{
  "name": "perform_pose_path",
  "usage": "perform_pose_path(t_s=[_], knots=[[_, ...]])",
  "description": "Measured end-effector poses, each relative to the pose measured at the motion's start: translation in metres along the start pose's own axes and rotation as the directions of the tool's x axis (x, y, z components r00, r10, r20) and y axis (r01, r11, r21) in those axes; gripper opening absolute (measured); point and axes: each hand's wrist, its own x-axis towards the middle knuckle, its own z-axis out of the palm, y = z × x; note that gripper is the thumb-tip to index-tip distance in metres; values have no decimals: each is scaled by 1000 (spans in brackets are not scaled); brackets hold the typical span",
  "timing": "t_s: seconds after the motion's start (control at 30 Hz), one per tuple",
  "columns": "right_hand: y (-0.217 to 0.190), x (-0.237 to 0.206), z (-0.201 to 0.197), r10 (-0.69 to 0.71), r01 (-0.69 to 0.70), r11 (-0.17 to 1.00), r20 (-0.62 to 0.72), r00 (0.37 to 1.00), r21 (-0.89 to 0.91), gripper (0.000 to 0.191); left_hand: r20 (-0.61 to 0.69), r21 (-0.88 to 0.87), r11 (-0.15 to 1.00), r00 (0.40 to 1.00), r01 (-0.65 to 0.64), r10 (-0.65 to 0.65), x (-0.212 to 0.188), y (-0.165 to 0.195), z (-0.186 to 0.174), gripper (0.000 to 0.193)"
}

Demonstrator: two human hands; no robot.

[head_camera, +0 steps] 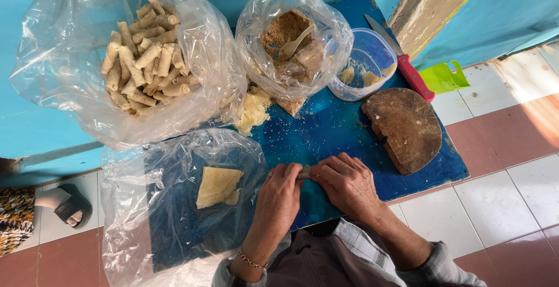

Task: The person picks up a hollow rolled wafer from a plastic bag, scoops brown filling from a bag with a spoon, presses the filling into the wafer tube, and places the filled roll back into the bag of finished rolls. They repeat this cycle continuously, occasionally repositioning the wafer sheet and scraping filling off the spoon.

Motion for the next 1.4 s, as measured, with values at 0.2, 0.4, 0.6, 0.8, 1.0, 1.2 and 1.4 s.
perform_pose_path(t_s=[0.2,0.4,0.6,0.8,1.0,1.2,1.4], knots=[[-7,-5,1,-7,-3,994,-98,995,-108,29,-27,70,996,998,-49,51,1,-3,1,18],[-2,-6,7,-65,57,984,-43,997,-170,26,-66,61,994,993,-93,97,3,-2,3,28],[1,3,8,-26,20,979,-28,999,-201,33,-69,107,991,994,-79,87,5,-2,12,18],[-2,7,5,-53,54,995,16,998,-80,35,-135,33,999,991,-23,27,3,1,7,9],[-35,34,-27,-235,233,972,-44,971,-40,30,-246,-252,965,959,74,-138,-21,12,-35,8],[-69,115,-55,-402,389,915,-155,902,-110,38,-478,-307,943,836,128,-269,-56,-5,-85,13],[-106,256,-20,-616,521,787,-366,698,-331,24,-523,-248,938,782,242,-339,-77,-23,-96,14]])
